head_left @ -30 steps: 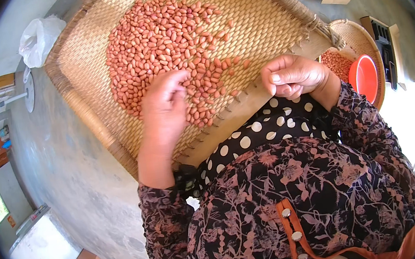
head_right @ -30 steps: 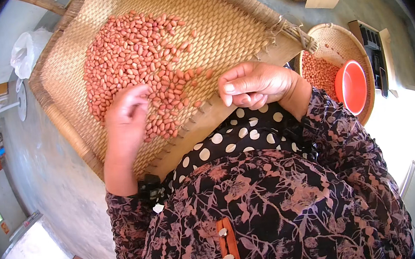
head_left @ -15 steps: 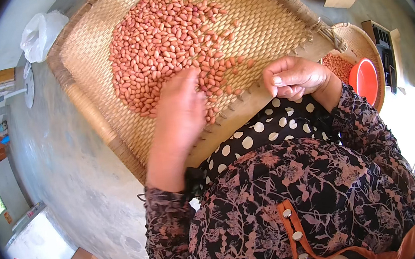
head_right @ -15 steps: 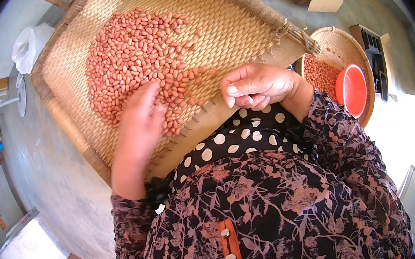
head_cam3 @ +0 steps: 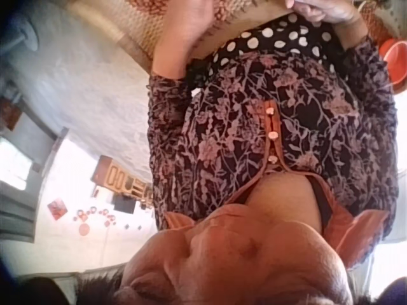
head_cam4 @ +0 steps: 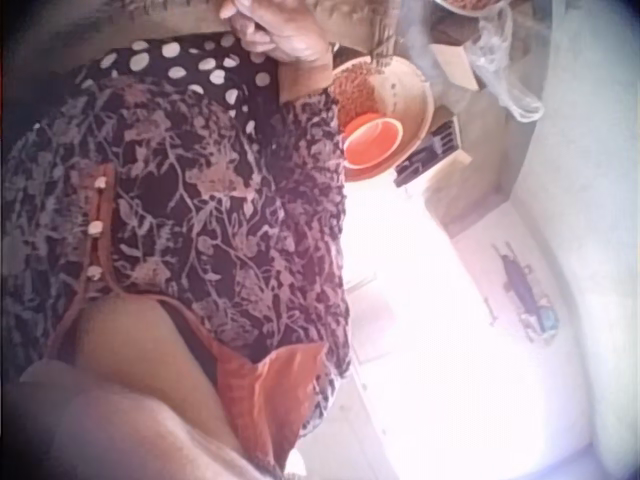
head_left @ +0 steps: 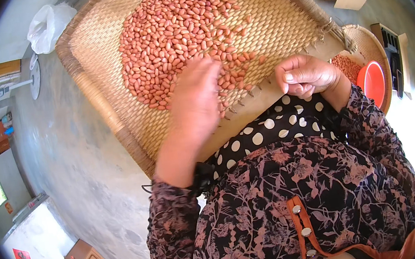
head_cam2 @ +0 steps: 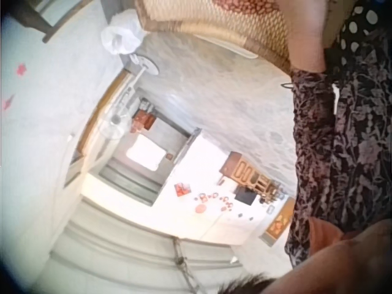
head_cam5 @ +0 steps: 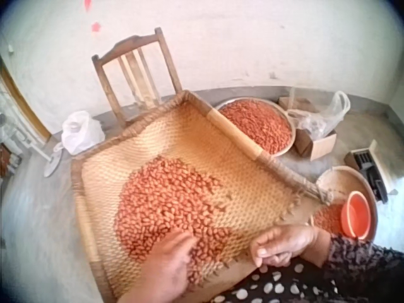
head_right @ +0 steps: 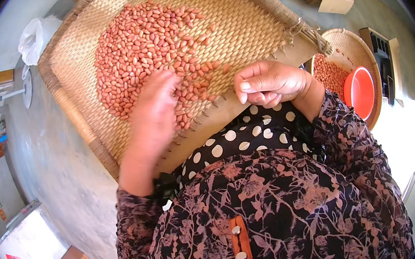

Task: The person is sorting through a tray of peanuts, removing bad nuts or debris and placing them into containers.

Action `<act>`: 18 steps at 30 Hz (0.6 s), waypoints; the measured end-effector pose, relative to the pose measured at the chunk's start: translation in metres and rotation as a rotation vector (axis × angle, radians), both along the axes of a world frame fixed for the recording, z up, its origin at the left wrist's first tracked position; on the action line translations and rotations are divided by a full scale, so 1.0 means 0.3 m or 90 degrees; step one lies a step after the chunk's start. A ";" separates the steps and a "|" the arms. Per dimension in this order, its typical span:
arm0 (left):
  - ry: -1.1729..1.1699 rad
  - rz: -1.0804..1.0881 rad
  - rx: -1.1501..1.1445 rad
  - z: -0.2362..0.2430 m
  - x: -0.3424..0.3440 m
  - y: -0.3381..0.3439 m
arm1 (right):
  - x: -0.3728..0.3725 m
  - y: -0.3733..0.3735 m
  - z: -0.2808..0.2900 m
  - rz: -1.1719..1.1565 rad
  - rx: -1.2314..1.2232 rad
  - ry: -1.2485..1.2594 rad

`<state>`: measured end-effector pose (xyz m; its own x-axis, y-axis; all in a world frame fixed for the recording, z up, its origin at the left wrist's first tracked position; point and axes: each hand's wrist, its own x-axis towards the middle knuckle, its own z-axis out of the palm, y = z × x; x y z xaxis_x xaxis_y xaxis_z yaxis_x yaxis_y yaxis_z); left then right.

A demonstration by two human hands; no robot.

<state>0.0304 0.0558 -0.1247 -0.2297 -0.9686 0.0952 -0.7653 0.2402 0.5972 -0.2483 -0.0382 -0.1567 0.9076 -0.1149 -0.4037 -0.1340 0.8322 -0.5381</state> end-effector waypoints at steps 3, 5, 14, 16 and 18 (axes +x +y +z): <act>0.027 0.133 0.000 0.005 0.131 0.002 | 0.000 -0.005 -0.007 -0.007 -0.007 0.004; -0.100 0.147 0.050 0.016 0.175 0.002 | -0.001 -0.003 -0.007 -0.009 0.007 0.017; -0.077 0.148 0.237 0.008 0.196 0.036 | 0.005 -0.002 -0.007 -0.002 -0.003 0.004; -0.012 0.170 0.369 0.014 0.214 0.034 | 0.002 -0.001 -0.005 -0.006 -0.004 0.004; 0.052 0.195 0.500 0.032 0.222 0.037 | 0.002 -0.004 -0.003 -0.007 -0.004 0.001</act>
<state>0.0968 0.0668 -0.1151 0.0319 -0.7790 -0.6262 -0.6766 -0.4780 0.5602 -0.2477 -0.0394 -0.1577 0.9058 -0.1268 -0.4043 -0.1261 0.8302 -0.5430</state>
